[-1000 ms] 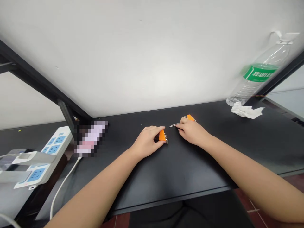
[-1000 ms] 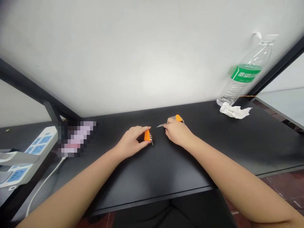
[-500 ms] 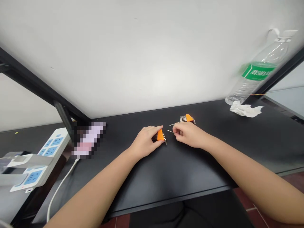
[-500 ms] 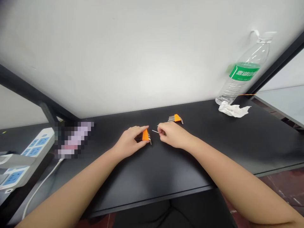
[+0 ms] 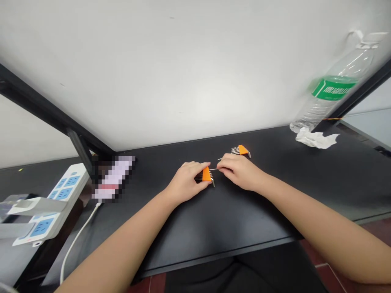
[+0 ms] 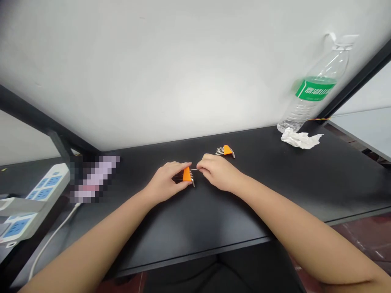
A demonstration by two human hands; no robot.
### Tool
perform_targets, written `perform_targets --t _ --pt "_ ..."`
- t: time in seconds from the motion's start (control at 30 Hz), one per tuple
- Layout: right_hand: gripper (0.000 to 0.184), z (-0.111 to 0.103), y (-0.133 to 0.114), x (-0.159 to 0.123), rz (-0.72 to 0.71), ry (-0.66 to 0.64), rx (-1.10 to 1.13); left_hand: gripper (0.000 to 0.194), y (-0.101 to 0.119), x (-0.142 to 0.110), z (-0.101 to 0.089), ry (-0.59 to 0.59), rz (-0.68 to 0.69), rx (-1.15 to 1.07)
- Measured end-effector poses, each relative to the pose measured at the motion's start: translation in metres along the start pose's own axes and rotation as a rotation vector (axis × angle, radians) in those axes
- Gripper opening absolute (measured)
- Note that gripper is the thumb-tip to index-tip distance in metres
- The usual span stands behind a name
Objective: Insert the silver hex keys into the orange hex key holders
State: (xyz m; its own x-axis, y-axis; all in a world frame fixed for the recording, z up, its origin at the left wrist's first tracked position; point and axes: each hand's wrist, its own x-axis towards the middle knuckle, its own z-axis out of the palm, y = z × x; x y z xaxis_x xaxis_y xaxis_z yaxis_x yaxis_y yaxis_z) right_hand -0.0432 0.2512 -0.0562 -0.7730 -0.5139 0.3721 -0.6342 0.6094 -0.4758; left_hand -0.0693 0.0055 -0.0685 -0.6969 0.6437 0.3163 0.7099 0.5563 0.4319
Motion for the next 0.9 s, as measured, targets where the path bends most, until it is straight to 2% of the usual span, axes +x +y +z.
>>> perform_targets --t 0.23,0.37,0.57,0.73,0.83,0.9 --pt "0.024 0.001 -0.008 -0.004 -0.035 -0.037 -0.087 0.049 -0.003 0.000 0.000 0.025 0.051 0.081" --pt "0.024 0.001 -0.016 -0.005 -0.030 -0.074 -0.094 0.046 0.004 0.001 -0.002 -0.013 0.066 0.115" --pt "0.019 0.009 -0.018 -0.001 0.028 -0.004 0.183 0.032 0.014 0.002 -0.003 -0.050 0.070 0.051" --pt "0.024 0.015 -0.021 0.002 0.060 0.012 0.337 0.033 0.012 0.001 -0.003 -0.041 0.098 -0.005" --pt "0.022 0.009 -0.018 0.002 0.067 0.007 0.310 0.037 0.009 0.000 -0.002 -0.037 0.113 -0.016" --pt "0.018 0.001 -0.011 0.001 0.097 -0.003 0.195 0.044 0.007 -0.001 -0.001 -0.028 0.113 -0.015"
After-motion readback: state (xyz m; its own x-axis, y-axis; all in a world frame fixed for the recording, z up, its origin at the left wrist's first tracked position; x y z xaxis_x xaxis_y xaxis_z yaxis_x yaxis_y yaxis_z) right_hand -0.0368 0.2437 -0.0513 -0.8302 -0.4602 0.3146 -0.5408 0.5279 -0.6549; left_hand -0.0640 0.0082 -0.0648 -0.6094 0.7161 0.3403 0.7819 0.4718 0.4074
